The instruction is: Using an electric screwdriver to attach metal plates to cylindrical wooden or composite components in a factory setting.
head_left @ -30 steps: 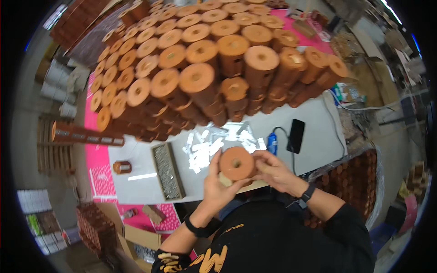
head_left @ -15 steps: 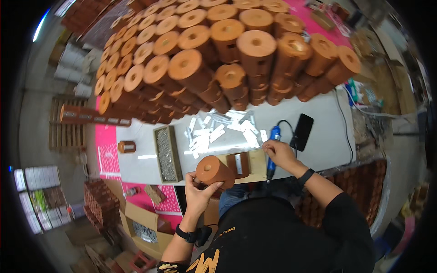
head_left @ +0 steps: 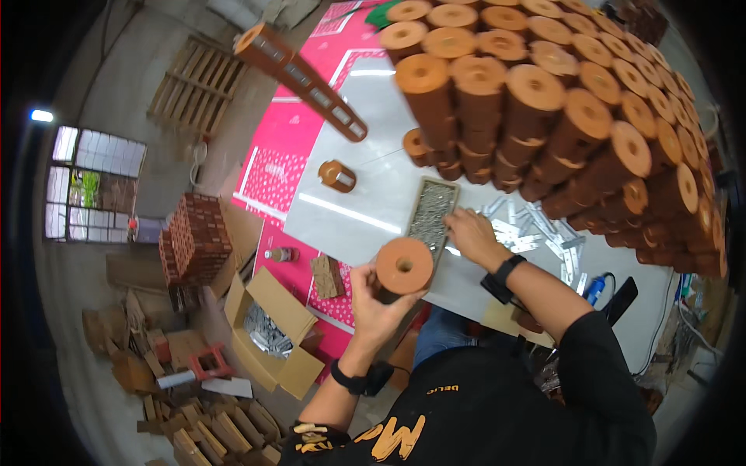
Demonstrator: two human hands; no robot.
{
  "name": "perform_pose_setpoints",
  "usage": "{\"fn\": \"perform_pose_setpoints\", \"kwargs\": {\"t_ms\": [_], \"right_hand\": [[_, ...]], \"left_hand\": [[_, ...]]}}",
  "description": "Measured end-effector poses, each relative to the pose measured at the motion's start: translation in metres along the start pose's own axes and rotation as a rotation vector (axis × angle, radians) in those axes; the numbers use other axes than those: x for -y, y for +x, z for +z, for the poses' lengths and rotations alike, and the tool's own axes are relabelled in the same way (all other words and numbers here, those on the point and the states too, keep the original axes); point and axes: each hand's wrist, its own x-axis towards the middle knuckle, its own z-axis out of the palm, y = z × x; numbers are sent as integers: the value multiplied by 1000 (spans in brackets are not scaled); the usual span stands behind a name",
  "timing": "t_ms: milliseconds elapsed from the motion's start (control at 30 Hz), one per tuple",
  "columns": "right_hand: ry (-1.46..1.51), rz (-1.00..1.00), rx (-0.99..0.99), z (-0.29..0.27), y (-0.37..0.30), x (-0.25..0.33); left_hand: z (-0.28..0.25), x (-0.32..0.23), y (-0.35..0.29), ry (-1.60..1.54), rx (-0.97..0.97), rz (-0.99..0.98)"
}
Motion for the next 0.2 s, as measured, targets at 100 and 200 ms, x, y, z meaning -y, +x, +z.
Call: {"fn": "perform_pose_setpoints", "kwargs": {"t_ms": [100, 200], "right_hand": [[-358, 66, 112, 36, 36, -8], [-353, 182, 250, 50, 57, -5]], "left_hand": [[-27, -2, 38, -238, 94, -123], [-52, 6, 67, -505, 44, -361]]}}
